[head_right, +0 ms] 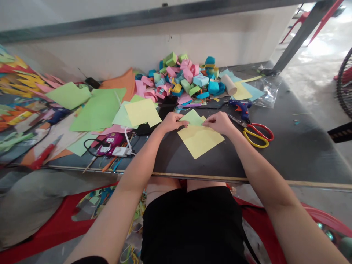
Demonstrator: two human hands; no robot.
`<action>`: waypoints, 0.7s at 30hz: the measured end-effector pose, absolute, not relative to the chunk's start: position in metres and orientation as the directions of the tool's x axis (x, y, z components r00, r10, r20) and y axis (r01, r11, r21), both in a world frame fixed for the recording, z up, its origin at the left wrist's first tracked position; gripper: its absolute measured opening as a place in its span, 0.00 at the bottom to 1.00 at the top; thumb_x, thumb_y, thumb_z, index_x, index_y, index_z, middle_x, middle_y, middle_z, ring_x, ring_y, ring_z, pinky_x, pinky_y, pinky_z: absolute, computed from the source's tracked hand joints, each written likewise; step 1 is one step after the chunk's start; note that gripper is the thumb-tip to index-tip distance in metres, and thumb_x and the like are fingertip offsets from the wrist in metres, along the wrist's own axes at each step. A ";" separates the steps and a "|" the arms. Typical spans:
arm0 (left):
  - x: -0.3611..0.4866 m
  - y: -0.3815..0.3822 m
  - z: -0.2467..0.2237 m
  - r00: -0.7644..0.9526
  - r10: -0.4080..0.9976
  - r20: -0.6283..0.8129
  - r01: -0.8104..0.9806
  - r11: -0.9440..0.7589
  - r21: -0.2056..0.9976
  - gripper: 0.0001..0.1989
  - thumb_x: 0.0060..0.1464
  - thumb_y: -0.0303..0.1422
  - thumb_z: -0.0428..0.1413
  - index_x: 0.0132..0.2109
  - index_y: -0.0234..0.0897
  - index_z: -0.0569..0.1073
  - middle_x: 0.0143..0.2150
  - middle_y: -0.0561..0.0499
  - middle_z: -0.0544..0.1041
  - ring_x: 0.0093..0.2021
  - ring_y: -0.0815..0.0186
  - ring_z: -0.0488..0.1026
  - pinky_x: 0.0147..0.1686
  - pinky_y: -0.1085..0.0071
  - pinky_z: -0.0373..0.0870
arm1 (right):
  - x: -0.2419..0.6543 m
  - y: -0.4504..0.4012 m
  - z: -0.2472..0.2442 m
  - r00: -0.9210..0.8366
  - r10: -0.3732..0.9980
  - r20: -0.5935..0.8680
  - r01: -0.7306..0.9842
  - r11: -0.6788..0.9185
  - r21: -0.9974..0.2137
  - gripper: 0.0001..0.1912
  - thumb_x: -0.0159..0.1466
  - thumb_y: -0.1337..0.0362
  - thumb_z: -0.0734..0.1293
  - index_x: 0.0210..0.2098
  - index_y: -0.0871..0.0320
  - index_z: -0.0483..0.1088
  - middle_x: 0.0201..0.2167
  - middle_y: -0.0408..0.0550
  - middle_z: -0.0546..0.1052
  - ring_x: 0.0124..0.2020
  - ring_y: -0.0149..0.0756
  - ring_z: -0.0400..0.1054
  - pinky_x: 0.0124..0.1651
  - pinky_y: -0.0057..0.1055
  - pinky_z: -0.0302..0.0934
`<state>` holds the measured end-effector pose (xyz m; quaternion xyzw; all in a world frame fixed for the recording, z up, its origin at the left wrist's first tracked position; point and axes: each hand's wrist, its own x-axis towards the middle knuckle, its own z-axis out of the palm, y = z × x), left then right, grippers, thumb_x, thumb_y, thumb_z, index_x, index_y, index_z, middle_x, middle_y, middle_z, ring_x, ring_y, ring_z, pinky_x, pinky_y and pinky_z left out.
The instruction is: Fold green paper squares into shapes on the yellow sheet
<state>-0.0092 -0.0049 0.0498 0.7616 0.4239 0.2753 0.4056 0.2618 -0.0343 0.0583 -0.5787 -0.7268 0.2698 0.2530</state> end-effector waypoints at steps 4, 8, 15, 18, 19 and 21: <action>-0.017 0.001 0.049 0.365 0.919 0.152 0.322 -0.278 0.905 0.18 0.54 0.45 0.66 0.28 0.33 0.81 0.28 0.47 0.83 0.19 0.75 0.64 0.24 0.74 0.61 | 0.259 -0.035 0.060 -0.168 0.986 0.017 0.654 0.124 -0.746 0.11 0.56 0.54 0.74 0.27 0.56 0.82 0.21 0.45 0.78 0.24 0.34 0.66 0.30 0.32 0.59; -0.021 0.006 0.047 0.348 0.928 0.134 0.283 -0.240 0.928 0.19 0.52 0.47 0.67 0.30 0.32 0.82 0.31 0.44 0.85 0.20 0.74 0.68 0.25 0.75 0.65 | 0.257 -0.036 0.059 -0.214 0.976 -0.038 0.641 0.111 -0.759 0.14 0.58 0.51 0.72 0.27 0.57 0.78 0.20 0.43 0.75 0.24 0.32 0.66 0.30 0.31 0.58; -0.027 0.009 0.043 0.421 0.907 0.019 0.314 -0.165 0.935 0.16 0.56 0.42 0.66 0.37 0.30 0.83 0.35 0.40 0.86 0.20 0.73 0.74 0.23 0.77 0.67 | 0.256 -0.040 0.063 -0.288 0.955 -0.065 0.681 0.157 -0.715 0.18 0.62 0.47 0.69 0.29 0.56 0.73 0.24 0.44 0.76 0.25 0.32 0.65 0.32 0.31 0.57; -0.027 0.010 0.042 0.400 0.916 0.037 0.302 -0.170 0.938 0.16 0.58 0.42 0.65 0.39 0.30 0.84 0.37 0.40 0.86 0.21 0.73 0.76 0.23 0.77 0.68 | 0.256 -0.041 0.062 -0.288 0.957 -0.042 0.634 0.158 -0.757 0.21 0.61 0.43 0.69 0.29 0.56 0.72 0.23 0.44 0.75 0.24 0.30 0.61 0.30 0.31 0.55; -0.027 0.010 0.042 0.394 0.918 0.044 0.296 -0.172 0.939 0.17 0.58 0.43 0.65 0.40 0.30 0.84 0.37 0.40 0.86 0.22 0.72 0.76 0.23 0.77 0.69 | 0.256 -0.041 0.061 -0.285 0.958 -0.040 0.616 0.151 -0.773 0.23 0.60 0.42 0.70 0.29 0.56 0.72 0.24 0.44 0.76 0.23 0.29 0.60 0.30 0.31 0.55; -0.027 0.010 0.040 0.390 0.919 0.050 0.281 -0.170 0.945 0.17 0.58 0.44 0.65 0.40 0.30 0.84 0.37 0.40 0.87 0.23 0.72 0.77 0.24 0.77 0.69 | 0.257 -0.040 0.059 -0.281 0.959 -0.042 0.582 0.135 -0.802 0.25 0.57 0.39 0.72 0.30 0.57 0.74 0.24 0.46 0.77 0.23 0.30 0.61 0.29 0.31 0.56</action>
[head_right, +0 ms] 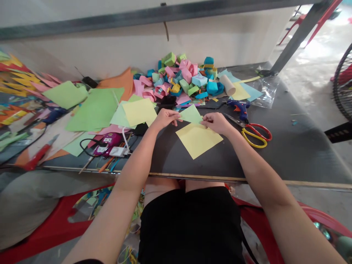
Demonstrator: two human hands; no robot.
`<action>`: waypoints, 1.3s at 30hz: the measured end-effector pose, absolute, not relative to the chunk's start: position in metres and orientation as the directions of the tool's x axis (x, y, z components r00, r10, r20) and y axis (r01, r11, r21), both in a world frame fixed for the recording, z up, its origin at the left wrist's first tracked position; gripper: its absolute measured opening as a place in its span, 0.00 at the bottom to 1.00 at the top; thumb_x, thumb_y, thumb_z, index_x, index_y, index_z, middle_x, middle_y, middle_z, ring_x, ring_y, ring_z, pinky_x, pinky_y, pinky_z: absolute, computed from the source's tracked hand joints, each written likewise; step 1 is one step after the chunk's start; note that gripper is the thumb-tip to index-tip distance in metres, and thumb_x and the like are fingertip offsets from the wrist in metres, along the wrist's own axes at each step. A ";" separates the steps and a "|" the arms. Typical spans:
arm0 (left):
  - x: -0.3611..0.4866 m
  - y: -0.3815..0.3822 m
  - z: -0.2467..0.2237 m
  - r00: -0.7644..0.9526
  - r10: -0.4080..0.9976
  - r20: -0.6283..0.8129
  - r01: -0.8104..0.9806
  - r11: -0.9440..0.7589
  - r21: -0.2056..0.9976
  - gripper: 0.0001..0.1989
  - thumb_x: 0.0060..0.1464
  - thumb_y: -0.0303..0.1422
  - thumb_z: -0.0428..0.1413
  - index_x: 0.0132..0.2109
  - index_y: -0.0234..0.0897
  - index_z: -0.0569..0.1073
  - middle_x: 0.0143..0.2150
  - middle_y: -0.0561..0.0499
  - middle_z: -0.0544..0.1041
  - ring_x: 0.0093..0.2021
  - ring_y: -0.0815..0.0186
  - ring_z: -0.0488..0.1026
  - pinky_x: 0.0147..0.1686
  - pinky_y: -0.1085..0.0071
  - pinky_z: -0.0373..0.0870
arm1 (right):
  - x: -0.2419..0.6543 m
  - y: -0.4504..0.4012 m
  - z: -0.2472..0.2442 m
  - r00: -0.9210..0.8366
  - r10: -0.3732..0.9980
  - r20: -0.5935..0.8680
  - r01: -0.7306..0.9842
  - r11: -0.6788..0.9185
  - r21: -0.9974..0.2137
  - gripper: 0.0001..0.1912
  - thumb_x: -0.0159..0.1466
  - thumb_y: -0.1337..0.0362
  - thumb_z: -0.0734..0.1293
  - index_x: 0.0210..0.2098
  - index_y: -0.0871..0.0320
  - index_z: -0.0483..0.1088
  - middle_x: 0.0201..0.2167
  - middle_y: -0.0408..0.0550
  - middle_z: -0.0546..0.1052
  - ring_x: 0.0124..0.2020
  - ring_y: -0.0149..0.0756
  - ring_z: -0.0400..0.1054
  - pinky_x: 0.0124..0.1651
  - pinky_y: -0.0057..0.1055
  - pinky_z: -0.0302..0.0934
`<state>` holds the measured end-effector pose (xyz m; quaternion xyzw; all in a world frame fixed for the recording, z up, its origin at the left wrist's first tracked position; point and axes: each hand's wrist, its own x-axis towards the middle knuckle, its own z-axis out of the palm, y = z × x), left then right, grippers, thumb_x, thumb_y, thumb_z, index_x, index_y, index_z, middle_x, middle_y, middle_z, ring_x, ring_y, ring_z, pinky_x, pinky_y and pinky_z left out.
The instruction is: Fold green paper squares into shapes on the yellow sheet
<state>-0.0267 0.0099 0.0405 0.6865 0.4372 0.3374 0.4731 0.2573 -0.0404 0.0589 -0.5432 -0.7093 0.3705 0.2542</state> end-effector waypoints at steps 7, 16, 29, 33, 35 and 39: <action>-0.021 0.008 0.040 0.403 0.915 0.032 0.239 -0.139 0.961 0.17 0.56 0.43 0.67 0.39 0.30 0.84 0.36 0.40 0.86 0.22 0.72 0.76 0.24 0.76 0.69 | 0.258 -0.039 0.053 -0.241 0.968 0.069 0.504 0.186 -0.843 0.30 0.56 0.34 0.71 0.29 0.58 0.78 0.23 0.44 0.73 0.24 0.30 0.62 0.27 0.30 0.54; 0.003 -0.003 0.043 0.466 0.883 0.045 0.246 -0.179 0.953 0.18 0.54 0.45 0.68 0.37 0.31 0.84 0.32 0.42 0.85 0.21 0.73 0.74 0.25 0.76 0.71 | 0.246 -0.043 0.055 -0.287 0.941 -0.180 0.413 -0.048 -0.909 0.28 0.52 0.40 0.79 0.31 0.61 0.83 0.25 0.53 0.82 0.22 0.33 0.73 0.23 0.29 0.67; -0.003 0.001 0.044 0.373 0.918 0.133 0.247 -0.236 0.940 0.21 0.55 0.50 0.66 0.32 0.33 0.82 0.30 0.44 0.84 0.19 0.74 0.72 0.24 0.75 0.68 | 0.240 -0.046 0.054 -0.329 0.929 -0.172 0.377 -0.038 -0.925 0.32 0.63 0.37 0.71 0.20 0.60 0.77 0.22 0.58 0.81 0.20 0.34 0.74 0.27 0.31 0.71; -0.003 0.000 0.043 0.390 0.912 0.125 0.267 -0.243 0.933 0.21 0.57 0.50 0.65 0.32 0.34 0.81 0.31 0.43 0.85 0.20 0.73 0.73 0.24 0.75 0.68 | 0.242 -0.043 0.049 -0.291 0.944 -0.156 0.467 -0.002 -0.884 0.30 0.64 0.39 0.71 0.23 0.60 0.79 0.25 0.57 0.83 0.23 0.35 0.76 0.28 0.30 0.71; -0.003 0.000 0.043 0.399 0.909 0.120 0.278 -0.245 0.929 0.21 0.58 0.49 0.64 0.32 0.34 0.80 0.32 0.43 0.85 0.22 0.73 0.75 0.25 0.75 0.68 | 0.243 -0.042 0.049 -0.257 0.959 -0.116 0.487 0.025 -0.873 0.29 0.63 0.40 0.71 0.23 0.60 0.78 0.24 0.55 0.83 0.22 0.33 0.74 0.27 0.28 0.69; 0.000 -0.002 0.041 0.448 0.891 0.075 0.339 -0.247 0.908 0.18 0.63 0.43 0.61 0.32 0.32 0.78 0.33 0.43 0.85 0.23 0.73 0.76 0.29 0.75 0.69 | 0.246 -0.040 0.049 -0.143 0.990 -0.012 0.455 0.055 -0.889 0.25 0.61 0.43 0.73 0.23 0.59 0.76 0.21 0.52 0.80 0.20 0.31 0.71 0.26 0.28 0.66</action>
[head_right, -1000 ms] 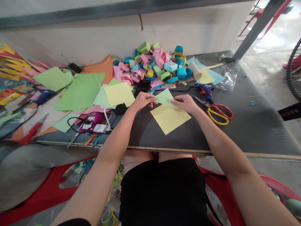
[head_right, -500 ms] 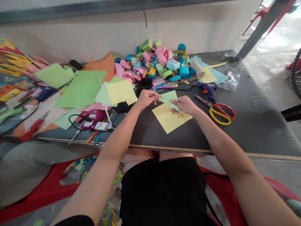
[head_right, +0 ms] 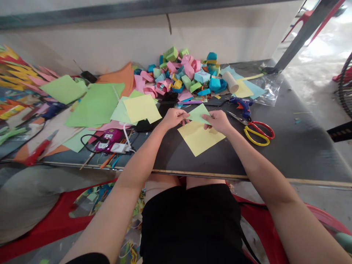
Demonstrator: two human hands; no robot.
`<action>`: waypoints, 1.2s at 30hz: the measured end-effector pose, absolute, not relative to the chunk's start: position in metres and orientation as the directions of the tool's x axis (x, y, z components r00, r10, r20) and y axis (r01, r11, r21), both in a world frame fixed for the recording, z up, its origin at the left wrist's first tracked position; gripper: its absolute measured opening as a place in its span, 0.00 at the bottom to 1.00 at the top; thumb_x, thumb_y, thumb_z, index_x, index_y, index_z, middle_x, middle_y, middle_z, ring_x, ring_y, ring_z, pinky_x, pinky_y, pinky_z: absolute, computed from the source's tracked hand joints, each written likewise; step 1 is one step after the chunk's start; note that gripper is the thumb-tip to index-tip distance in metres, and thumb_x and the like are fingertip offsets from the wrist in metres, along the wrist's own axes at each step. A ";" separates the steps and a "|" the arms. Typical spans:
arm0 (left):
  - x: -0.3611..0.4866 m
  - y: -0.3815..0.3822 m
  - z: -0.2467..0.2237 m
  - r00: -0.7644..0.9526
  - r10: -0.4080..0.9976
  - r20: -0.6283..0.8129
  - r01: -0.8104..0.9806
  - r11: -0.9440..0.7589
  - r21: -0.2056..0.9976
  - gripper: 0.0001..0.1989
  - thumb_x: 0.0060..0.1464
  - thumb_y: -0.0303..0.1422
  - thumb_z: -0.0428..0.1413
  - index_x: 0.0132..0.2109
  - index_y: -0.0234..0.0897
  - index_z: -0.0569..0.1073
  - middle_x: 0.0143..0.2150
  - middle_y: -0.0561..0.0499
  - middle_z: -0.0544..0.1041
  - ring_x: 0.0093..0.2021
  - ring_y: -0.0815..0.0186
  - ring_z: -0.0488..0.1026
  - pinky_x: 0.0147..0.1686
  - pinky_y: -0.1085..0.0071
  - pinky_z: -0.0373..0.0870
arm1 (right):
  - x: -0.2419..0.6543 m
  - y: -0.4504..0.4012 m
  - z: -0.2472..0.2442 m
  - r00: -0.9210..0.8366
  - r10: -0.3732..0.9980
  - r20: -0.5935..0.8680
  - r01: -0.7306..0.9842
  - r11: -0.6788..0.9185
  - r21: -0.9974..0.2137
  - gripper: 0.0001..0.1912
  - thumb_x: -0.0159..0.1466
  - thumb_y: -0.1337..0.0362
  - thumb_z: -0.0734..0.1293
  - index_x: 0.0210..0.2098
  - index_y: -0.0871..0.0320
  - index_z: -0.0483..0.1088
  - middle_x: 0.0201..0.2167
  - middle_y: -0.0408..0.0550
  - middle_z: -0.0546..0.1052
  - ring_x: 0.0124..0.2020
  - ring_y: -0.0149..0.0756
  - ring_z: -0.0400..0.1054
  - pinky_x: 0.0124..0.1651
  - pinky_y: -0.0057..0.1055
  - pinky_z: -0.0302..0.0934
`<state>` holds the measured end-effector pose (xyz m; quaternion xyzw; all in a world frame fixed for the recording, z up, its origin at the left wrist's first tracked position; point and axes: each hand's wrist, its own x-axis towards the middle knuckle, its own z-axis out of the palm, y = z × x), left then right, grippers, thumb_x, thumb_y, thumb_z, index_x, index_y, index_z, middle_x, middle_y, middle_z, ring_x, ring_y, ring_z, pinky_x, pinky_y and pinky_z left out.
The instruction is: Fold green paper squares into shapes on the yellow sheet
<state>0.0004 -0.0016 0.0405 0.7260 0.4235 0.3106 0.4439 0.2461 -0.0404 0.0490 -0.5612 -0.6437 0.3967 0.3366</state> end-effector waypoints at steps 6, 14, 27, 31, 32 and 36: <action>0.008 -0.005 0.034 0.569 0.822 0.002 0.323 -0.226 0.919 0.09 0.62 0.34 0.61 0.34 0.33 0.78 0.39 0.43 0.86 0.37 0.66 0.83 0.40 0.72 0.72 | 0.251 -0.037 0.049 0.167 0.970 0.178 0.421 0.094 -0.902 0.21 0.58 0.44 0.75 0.35 0.57 0.81 0.19 0.45 0.76 0.21 0.37 0.71 0.29 0.36 0.68; 0.033 -0.012 0.022 0.346 0.901 0.262 0.085 -0.308 0.947 0.08 0.61 0.38 0.63 0.39 0.39 0.84 0.50 0.46 0.83 0.54 0.59 0.78 0.53 0.64 0.72 | 0.249 -0.038 0.051 0.091 0.988 0.128 0.241 0.103 -0.965 0.36 0.57 0.35 0.74 0.54 0.55 0.77 0.37 0.53 0.83 0.32 0.40 0.78 0.28 0.32 0.68; 0.047 -0.017 0.011 0.303 0.915 0.265 0.000 -0.278 0.961 0.12 0.61 0.42 0.63 0.33 0.41 0.83 0.57 0.47 0.79 0.64 0.58 0.72 0.62 0.61 0.70 | 0.225 -0.055 0.048 -0.204 0.965 0.163 0.311 0.222 -0.924 0.31 0.55 0.31 0.71 0.27 0.56 0.75 0.28 0.53 0.83 0.26 0.36 0.75 0.29 0.32 0.68; 0.044 -0.010 0.007 0.228 0.914 0.336 -0.010 -0.343 0.939 0.21 0.59 0.47 0.65 0.24 0.39 0.76 0.52 0.47 0.80 0.65 0.52 0.70 0.64 0.53 0.66 | 0.224 -0.056 0.051 -0.236 0.958 0.164 0.337 0.239 -0.911 0.28 0.57 0.36 0.72 0.25 0.56 0.73 0.26 0.52 0.82 0.26 0.34 0.74 0.31 0.32 0.68; 0.043 -0.008 0.007 0.216 0.911 0.351 -0.030 -0.353 0.935 0.22 0.57 0.49 0.66 0.23 0.39 0.75 0.51 0.46 0.80 0.65 0.51 0.70 0.65 0.51 0.65 | 0.224 -0.056 0.050 -0.239 0.957 0.164 0.347 0.242 -0.906 0.27 0.58 0.36 0.72 0.25 0.56 0.73 0.26 0.51 0.82 0.26 0.34 0.73 0.31 0.32 0.67; 0.033 0.005 0.008 0.137 0.926 0.351 -0.193 -0.323 0.926 0.23 0.50 0.55 0.68 0.26 0.40 0.79 0.51 0.46 0.80 0.65 0.48 0.70 0.66 0.49 0.63 | 0.226 -0.054 0.048 -0.253 0.949 0.188 0.365 0.273 -0.890 0.27 0.59 0.38 0.72 0.25 0.57 0.73 0.24 0.51 0.81 0.24 0.32 0.71 0.29 0.31 0.64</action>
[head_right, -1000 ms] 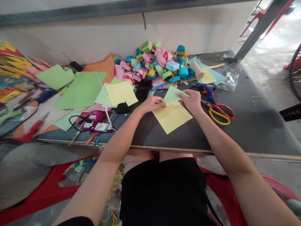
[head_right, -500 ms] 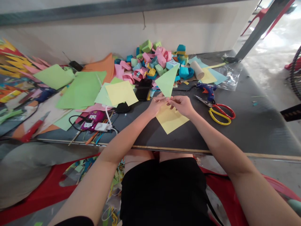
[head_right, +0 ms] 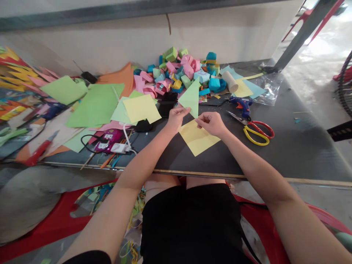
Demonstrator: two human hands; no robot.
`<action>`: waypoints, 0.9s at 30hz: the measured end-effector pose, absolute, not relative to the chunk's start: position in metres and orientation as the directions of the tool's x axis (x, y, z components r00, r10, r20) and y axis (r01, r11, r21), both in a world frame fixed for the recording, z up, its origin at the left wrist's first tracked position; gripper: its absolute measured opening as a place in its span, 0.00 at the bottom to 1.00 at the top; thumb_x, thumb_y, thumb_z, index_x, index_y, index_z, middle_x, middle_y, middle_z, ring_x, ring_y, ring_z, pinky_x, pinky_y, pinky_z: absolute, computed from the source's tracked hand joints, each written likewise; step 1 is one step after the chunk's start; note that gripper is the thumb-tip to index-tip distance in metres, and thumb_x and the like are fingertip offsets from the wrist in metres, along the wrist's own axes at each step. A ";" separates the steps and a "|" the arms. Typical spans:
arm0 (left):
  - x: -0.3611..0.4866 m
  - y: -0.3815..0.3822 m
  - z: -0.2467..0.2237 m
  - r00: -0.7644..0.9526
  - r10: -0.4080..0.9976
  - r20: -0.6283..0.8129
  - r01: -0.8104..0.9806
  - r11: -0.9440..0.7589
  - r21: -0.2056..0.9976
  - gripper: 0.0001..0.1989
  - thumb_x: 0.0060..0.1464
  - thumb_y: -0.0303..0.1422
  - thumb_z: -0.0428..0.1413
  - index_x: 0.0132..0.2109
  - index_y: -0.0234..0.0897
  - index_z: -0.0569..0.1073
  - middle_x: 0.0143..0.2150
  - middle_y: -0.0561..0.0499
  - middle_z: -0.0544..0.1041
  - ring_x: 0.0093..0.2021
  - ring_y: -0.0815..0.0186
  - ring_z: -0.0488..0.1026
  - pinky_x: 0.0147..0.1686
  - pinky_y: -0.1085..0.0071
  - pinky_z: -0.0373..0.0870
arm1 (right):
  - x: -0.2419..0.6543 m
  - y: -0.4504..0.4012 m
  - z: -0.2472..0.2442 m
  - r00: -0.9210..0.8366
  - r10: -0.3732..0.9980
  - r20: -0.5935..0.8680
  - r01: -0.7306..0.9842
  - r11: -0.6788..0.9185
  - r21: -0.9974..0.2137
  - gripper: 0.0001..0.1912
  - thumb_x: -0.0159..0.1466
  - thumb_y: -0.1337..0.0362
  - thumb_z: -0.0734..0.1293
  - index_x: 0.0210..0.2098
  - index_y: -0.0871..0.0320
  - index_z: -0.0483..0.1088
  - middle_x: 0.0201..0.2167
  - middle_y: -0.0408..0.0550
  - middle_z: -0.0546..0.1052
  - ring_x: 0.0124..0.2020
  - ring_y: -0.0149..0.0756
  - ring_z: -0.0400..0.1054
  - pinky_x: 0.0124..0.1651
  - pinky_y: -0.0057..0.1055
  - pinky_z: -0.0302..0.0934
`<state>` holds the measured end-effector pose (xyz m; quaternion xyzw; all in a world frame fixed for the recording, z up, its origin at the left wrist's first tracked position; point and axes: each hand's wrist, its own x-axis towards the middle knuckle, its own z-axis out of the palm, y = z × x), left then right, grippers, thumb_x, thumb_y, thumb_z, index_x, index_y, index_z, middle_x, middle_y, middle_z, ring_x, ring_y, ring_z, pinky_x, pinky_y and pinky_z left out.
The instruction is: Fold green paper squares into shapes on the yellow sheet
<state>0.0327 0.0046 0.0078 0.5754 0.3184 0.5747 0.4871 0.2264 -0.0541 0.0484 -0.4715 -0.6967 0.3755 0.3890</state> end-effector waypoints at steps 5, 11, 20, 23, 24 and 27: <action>0.015 0.021 0.011 -0.023 0.949 0.313 -0.264 -0.308 0.914 0.17 0.45 0.48 0.74 0.28 0.40 0.81 0.57 0.46 0.77 0.68 0.48 0.67 0.66 0.50 0.64 | 0.230 -0.052 0.046 -0.272 0.939 0.209 0.346 0.298 -0.890 0.24 0.59 0.42 0.73 0.25 0.57 0.74 0.23 0.50 0.80 0.21 0.31 0.69 0.25 0.30 0.60; 0.005 0.021 0.017 -0.014 0.952 0.307 -0.187 -0.304 0.934 0.15 0.46 0.39 0.73 0.24 0.38 0.78 0.53 0.44 0.78 0.62 0.50 0.73 0.63 0.51 0.67 | 0.237 -0.045 0.044 -0.113 0.961 0.253 0.284 0.275 -0.919 0.22 0.56 0.44 0.76 0.23 0.56 0.73 0.19 0.46 0.76 0.19 0.30 0.66 0.24 0.30 0.59; 0.033 -0.003 0.008 0.266 0.939 0.217 -0.136 -0.186 0.973 0.17 0.43 0.48 0.73 0.29 0.40 0.83 0.44 0.46 0.81 0.54 0.51 0.76 0.58 0.51 0.70 | 0.239 -0.039 0.043 0.051 0.967 0.250 0.076 0.245 -0.966 0.28 0.53 0.35 0.76 0.33 0.53 0.73 0.27 0.45 0.78 0.25 0.33 0.73 0.22 0.28 0.63; 0.041 -0.007 0.004 0.246 0.936 0.253 -0.141 -0.224 0.964 0.16 0.45 0.49 0.72 0.29 0.41 0.83 0.43 0.48 0.80 0.55 0.52 0.75 0.58 0.53 0.69 | 0.230 -0.044 0.043 -0.127 0.977 0.174 0.130 0.190 -0.973 0.30 0.48 0.36 0.79 0.31 0.56 0.74 0.26 0.47 0.79 0.26 0.34 0.73 0.21 0.27 0.63; 0.042 -0.008 0.003 0.243 0.934 0.260 -0.139 -0.232 0.963 0.17 0.45 0.49 0.72 0.29 0.41 0.82 0.42 0.48 0.79 0.55 0.53 0.75 0.58 0.53 0.69 | 0.228 -0.046 0.042 -0.160 0.974 0.161 0.153 0.186 -0.970 0.30 0.50 0.36 0.79 0.29 0.57 0.75 0.26 0.48 0.79 0.25 0.33 0.73 0.21 0.27 0.63; 0.042 -0.007 0.003 0.209 0.942 0.261 -0.157 -0.231 0.960 0.18 0.45 0.50 0.72 0.27 0.41 0.81 0.39 0.49 0.78 0.54 0.53 0.74 0.57 0.54 0.69 | 0.226 -0.049 0.041 -0.176 0.973 0.153 0.194 0.186 -0.963 0.29 0.53 0.37 0.77 0.26 0.58 0.75 0.26 0.52 0.81 0.23 0.32 0.72 0.22 0.28 0.64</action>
